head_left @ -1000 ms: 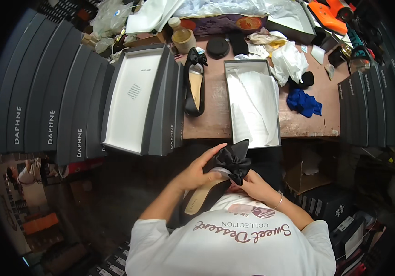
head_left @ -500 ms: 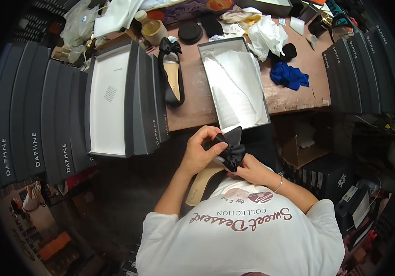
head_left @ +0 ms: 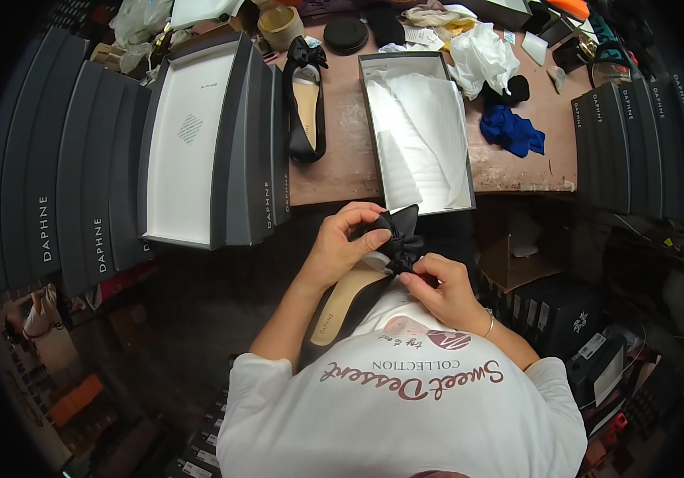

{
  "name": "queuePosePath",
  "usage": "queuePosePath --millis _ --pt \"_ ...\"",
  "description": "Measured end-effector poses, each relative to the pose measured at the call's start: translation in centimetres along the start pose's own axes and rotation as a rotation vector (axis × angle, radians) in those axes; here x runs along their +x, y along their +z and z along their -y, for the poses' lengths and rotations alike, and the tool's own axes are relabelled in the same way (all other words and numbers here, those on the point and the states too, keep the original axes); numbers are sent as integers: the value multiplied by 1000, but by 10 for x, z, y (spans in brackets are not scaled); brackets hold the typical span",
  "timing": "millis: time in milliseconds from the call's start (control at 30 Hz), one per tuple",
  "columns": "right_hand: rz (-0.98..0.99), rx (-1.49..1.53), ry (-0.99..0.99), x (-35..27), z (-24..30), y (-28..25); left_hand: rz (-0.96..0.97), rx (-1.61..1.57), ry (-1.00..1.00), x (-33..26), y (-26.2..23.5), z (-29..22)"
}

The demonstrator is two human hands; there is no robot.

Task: The recorder is inspecting, wrapping, and placing high-heeled shoes into branded shoe boxes.

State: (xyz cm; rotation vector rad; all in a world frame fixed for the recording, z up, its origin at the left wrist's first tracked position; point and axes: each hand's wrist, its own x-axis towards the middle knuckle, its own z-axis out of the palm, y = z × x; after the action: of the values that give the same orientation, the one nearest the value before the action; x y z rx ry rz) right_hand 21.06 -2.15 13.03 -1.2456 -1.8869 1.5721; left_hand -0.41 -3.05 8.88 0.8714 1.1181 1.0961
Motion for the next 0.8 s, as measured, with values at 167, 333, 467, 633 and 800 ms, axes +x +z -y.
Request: queuePosePath --millis 167,333,467,633,800 --pt "-50 105 -4 1 2 -11 11 -21 -69 0 3 1" --pt "144 617 333 15 -32 -26 -34 -125 -100 -3 7 -1" --pt "242 673 385 17 -41 -24 -127 -107 -58 -5 7 4" --pt "259 818 423 15 -63 -27 -173 -22 -7 -7 7 17" --pt "225 775 367 9 -62 -23 -159 -44 -42 0 11 17"
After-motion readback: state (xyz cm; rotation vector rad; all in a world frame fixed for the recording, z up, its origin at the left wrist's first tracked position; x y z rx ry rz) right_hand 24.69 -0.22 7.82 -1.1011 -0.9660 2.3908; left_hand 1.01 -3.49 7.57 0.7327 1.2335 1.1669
